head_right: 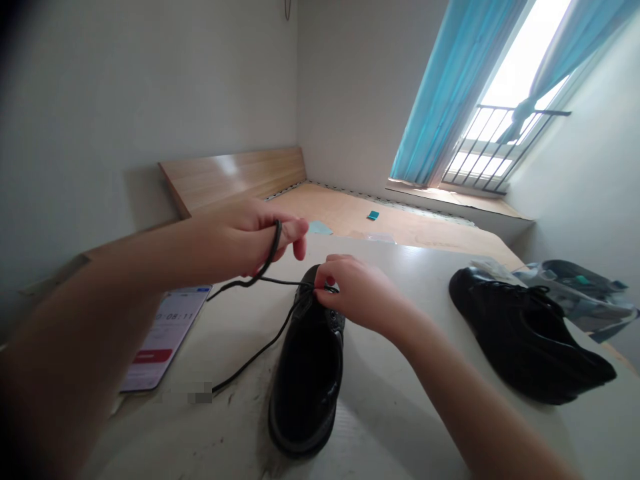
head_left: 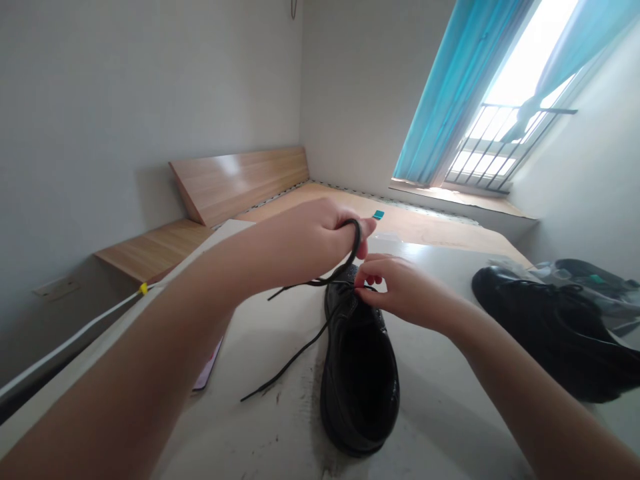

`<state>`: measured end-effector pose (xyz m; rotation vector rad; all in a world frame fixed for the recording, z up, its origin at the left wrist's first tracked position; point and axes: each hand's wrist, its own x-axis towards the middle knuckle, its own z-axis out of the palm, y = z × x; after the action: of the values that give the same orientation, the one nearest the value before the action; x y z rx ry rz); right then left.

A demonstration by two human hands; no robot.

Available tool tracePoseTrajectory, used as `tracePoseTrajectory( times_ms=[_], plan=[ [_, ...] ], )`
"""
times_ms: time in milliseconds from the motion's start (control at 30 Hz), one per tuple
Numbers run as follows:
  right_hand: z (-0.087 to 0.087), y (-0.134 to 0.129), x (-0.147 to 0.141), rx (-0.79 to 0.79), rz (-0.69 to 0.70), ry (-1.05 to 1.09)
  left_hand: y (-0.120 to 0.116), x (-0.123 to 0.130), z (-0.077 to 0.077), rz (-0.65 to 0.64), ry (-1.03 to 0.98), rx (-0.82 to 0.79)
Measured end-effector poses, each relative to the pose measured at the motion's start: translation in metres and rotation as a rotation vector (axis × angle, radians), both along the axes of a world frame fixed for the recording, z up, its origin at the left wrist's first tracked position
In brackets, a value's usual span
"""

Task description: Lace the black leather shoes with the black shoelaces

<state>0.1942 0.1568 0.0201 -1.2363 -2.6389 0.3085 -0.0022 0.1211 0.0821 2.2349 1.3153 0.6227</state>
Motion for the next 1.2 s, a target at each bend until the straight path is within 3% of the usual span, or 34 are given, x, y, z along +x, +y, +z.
tracePoseTrajectory(
  times_ms=[100,267,433,533,700,767,867,967,1033,1133,1200],
  plan=[
    [-0.003,-0.002,-0.004,-0.014,0.024,0.11,0.009,0.002,-0.012,0.014,0.174,0.042],
    [-0.004,0.006,-0.007,-0.5,-0.028,0.534,0.013,0.011,-0.024,-0.027,0.411,-0.037],
    [0.002,0.012,-0.002,-0.806,0.014,1.028,0.012,0.02,-0.026,-0.054,0.43,-0.007],
    [0.007,0.009,0.0,-0.838,0.05,1.197,0.012,0.022,-0.023,0.007,0.325,0.038],
    [0.012,0.009,0.001,-0.585,-0.024,1.236,0.009,0.02,-0.015,0.068,-0.103,0.161],
    [0.014,0.01,0.003,-0.57,-0.033,1.285,0.003,0.02,-0.009,0.011,-0.262,0.168],
    [0.021,0.009,0.009,-0.643,0.099,1.24,-0.01,0.018,0.003,-0.149,-0.373,0.088],
    [0.028,0.006,0.016,-0.742,0.228,1.099,-0.025,0.019,0.013,-0.33,-0.308,-0.075],
    [0.027,0.009,0.019,-0.742,0.24,1.054,-0.035,0.022,0.016,-0.455,-0.164,-0.213],
    [0.015,0.02,0.019,-0.632,0.146,0.939,-0.051,0.03,0.009,-0.651,0.029,-0.34],
    [0.003,0.027,0.016,-0.481,0.04,0.641,-0.061,0.037,0.001,-0.683,0.086,-0.28]
  ],
)
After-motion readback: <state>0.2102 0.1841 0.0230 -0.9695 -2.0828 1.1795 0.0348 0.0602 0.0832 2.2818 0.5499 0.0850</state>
